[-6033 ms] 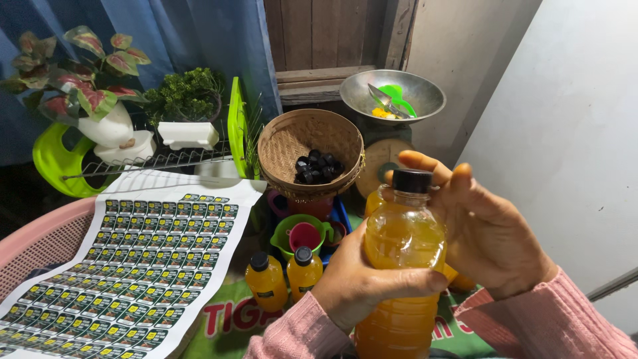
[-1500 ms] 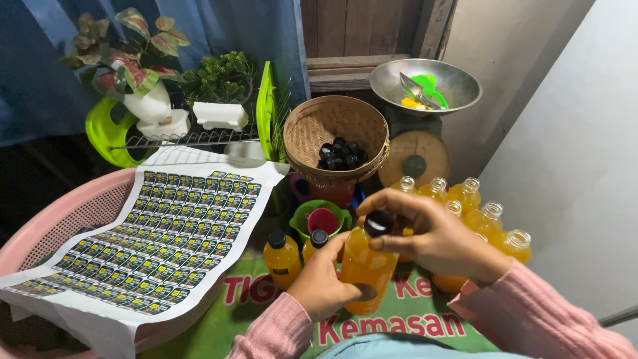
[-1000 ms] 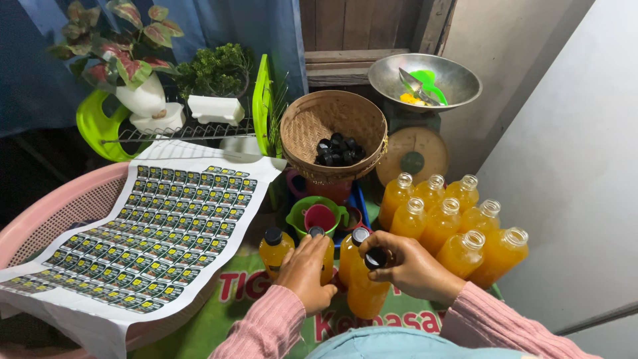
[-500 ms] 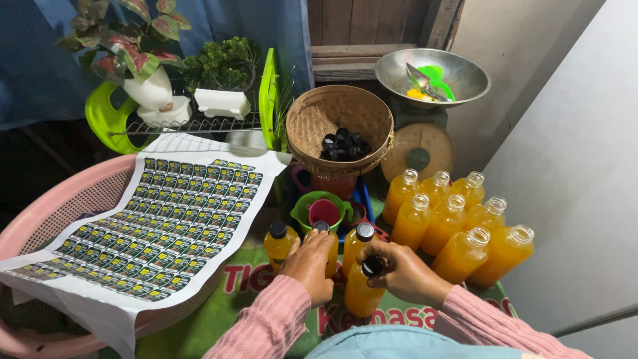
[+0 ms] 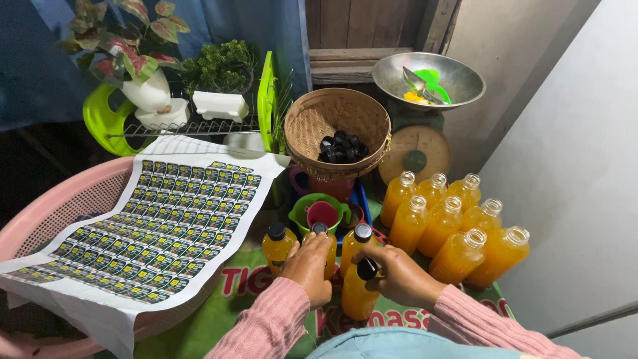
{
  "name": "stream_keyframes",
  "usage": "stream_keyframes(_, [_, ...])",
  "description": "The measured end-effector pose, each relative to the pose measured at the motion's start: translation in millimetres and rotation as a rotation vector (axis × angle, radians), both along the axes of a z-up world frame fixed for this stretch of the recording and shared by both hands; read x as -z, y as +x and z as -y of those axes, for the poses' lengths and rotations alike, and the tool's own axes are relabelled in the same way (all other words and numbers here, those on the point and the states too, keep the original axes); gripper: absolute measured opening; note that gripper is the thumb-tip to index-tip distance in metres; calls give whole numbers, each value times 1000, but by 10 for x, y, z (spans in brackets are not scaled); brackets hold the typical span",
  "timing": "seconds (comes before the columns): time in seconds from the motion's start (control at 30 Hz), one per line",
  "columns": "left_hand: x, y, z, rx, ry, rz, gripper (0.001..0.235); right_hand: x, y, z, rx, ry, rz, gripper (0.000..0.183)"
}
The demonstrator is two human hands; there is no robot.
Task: The person caps bottles filled with orange liquid, then peels a label from a sheet and applies it to a bottle. The person repeats this process for several bottles, placing each labeled bottle back on the table.
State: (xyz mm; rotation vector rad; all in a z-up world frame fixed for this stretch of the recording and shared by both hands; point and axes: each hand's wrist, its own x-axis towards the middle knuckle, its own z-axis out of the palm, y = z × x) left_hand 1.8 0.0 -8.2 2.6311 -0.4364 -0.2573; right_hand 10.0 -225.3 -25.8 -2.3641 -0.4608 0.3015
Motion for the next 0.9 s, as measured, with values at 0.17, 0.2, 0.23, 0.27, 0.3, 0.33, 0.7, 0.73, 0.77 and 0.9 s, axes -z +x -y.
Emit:
stream_keyframes(0.17, [46,11,-43,-7,-35,-65,89,-187,-4,59,28,151,-89,57])
stream_keyframes(0.2, [56,14,-51,-8,-51,-82,90,-250,-6,60,84,138,-174,59])
stream_keyframes(0.23, [67,14,-52,-12,-56,-87,90,-322,-18,65,115,107,-151,51])
stream_keyframes(0.27, [76,12,-52,-17,-61,-92,91,-403,-40,75,147,77,-128,42])
stream_keyframes(0.3, [81,9,-50,-21,-66,-98,92,-486,-55,67,178,47,-104,34])
stream_keyframes(0.33, [82,2,-51,-20,-80,-93,92,-565,-70,40,210,134,-109,30])
stream_keyframes(0.7, [-409,-157,85,-171,-309,193,28,-1025,-223,-85,343,223,176,15])
stream_keyframes(0.73, [-469,-183,94,-205,-325,126,26,-1007,-218,-79,256,272,258,16])
stream_keyframes(0.77, [-520,-215,102,-240,-340,60,26,-985,-215,-70,169,322,339,23])
stream_keyframes(0.9, [-637,-333,109,-219,-469,184,15,-876,-179,-137,186,492,113,18])
